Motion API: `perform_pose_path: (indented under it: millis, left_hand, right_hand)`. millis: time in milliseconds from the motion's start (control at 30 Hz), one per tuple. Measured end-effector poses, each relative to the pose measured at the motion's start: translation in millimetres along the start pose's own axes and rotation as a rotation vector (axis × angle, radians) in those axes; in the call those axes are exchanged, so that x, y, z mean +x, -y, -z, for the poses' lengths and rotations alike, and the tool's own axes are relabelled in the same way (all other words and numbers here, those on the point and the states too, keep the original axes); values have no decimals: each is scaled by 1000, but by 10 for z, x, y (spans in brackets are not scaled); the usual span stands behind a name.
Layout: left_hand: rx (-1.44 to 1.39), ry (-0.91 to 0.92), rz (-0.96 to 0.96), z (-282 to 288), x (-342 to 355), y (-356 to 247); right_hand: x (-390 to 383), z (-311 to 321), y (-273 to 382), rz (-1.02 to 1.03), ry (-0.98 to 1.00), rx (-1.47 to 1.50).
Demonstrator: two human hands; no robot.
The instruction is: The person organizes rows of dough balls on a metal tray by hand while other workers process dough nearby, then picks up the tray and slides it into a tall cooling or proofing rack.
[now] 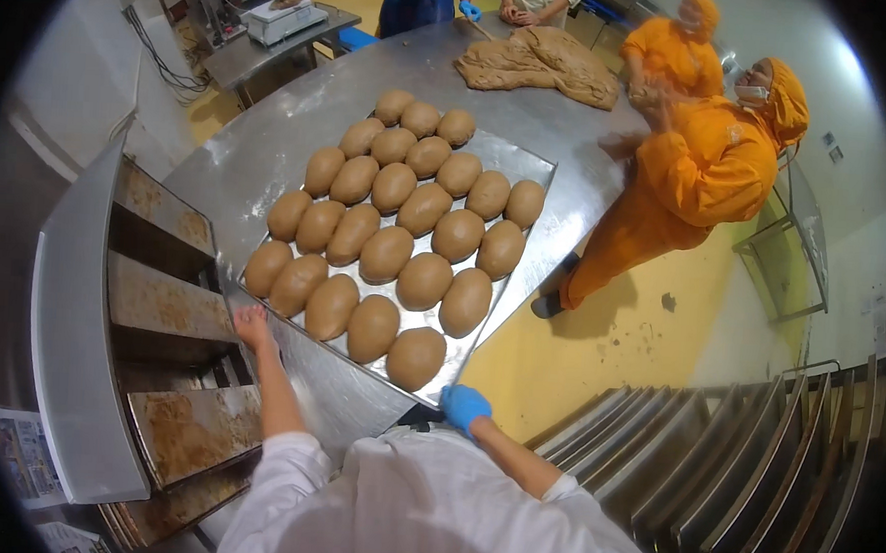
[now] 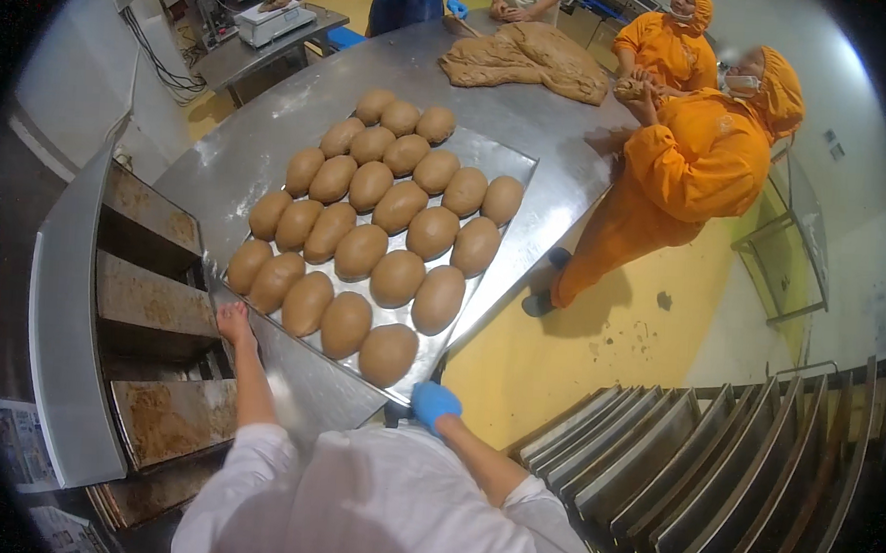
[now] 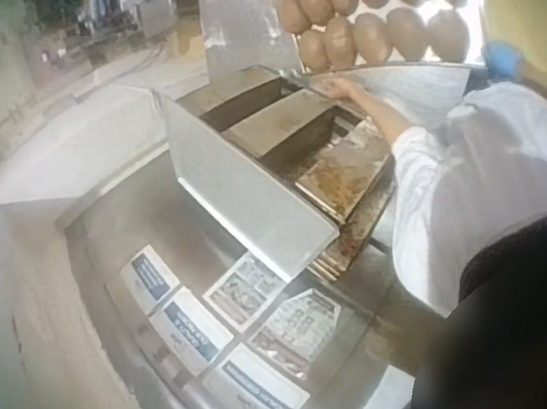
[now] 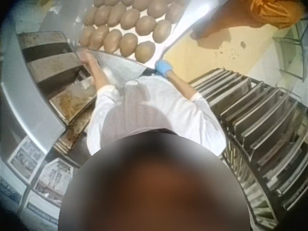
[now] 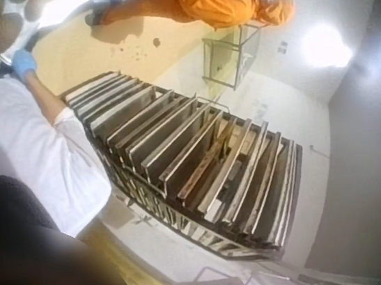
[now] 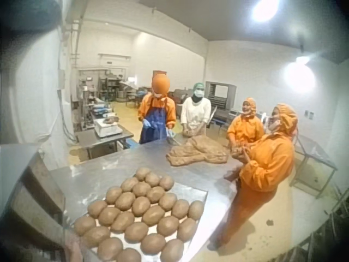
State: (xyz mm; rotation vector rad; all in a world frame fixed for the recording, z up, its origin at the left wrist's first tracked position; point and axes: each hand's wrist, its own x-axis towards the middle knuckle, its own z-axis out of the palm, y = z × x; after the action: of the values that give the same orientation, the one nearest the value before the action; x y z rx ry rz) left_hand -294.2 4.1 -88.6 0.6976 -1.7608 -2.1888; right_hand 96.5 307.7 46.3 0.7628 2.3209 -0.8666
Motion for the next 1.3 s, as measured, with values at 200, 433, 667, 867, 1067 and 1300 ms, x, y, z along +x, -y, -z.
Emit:
perform_pose_path:
  millis: [200, 433, 667, 867, 1067, 1300]
  left_hand:
    - [141, 258, -6, 416, -1011, 89]
    - [188, 461, 173, 609, -1728, -372]
    - [521, 502, 171, 1042, -2145, -140]
    - [862, 326, -413, 838, -2886, 90]
    - [865, 308, -492, 797, -2946, 150]
    - [1090, 262, -537, 664, -2945, 214]
  right_hand:
    - [115, -563, 342, 430, 182, -112]
    - [528, -861, 963, 139, 831, 501]
    - [398, -531, 449, 393, 731, 615]
    - [459, 148, -820, 41, 172, 1231]
    - [1040, 1159, -1732, -45, -407, 1387]
    - [2016, 2397, -2268, -13, -511, 1205]
